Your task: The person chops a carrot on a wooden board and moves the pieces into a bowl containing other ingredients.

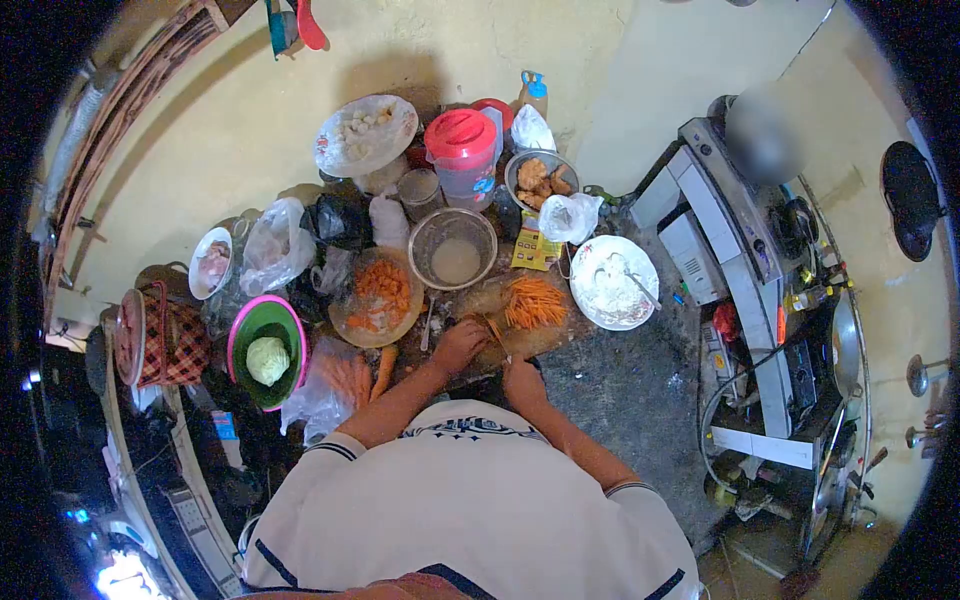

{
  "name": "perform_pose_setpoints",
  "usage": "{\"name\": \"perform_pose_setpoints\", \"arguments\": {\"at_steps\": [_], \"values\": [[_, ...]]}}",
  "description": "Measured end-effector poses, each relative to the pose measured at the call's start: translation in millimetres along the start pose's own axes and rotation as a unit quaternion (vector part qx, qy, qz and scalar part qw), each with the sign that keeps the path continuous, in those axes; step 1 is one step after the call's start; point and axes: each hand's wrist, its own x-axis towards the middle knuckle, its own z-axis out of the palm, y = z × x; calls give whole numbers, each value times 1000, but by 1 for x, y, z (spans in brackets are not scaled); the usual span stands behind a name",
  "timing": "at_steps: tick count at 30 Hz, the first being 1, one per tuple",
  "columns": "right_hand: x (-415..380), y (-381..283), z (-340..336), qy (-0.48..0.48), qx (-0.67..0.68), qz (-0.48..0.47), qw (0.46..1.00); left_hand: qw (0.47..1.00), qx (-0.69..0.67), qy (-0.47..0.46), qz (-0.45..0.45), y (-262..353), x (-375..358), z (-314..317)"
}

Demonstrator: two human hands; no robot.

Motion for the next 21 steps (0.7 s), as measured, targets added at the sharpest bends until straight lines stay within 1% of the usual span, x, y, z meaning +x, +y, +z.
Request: {"name": "perform_pose_setpoints", "arguments": {"at_steps": [2,5,9,11,14,18,21], "values": [[0,-7,-5,-2,-8,-7,1000,999,31,-24,-27,4,1,-5],[-1,-13,-8,-17,-11,-8,1000,1000,16,-11,-23,5,1,-7],[3,-2,4,-17,-17,-15,1000,1000,12,2,-14,0,-2,-1],[8,2,10,-28,-55,1,998,1000,17,-7,-23,3,0,-2],[19,4,20,-20,-41,7,999,999,24,-14,-19,0,-2,1],[6,-1,9,2,-47,-13,999,999,30,-11,-27,2,-1,-2],[0,-4,-2,-5,-14,-11,1000,999,18,-13,-23,-2,-2,2]]}}
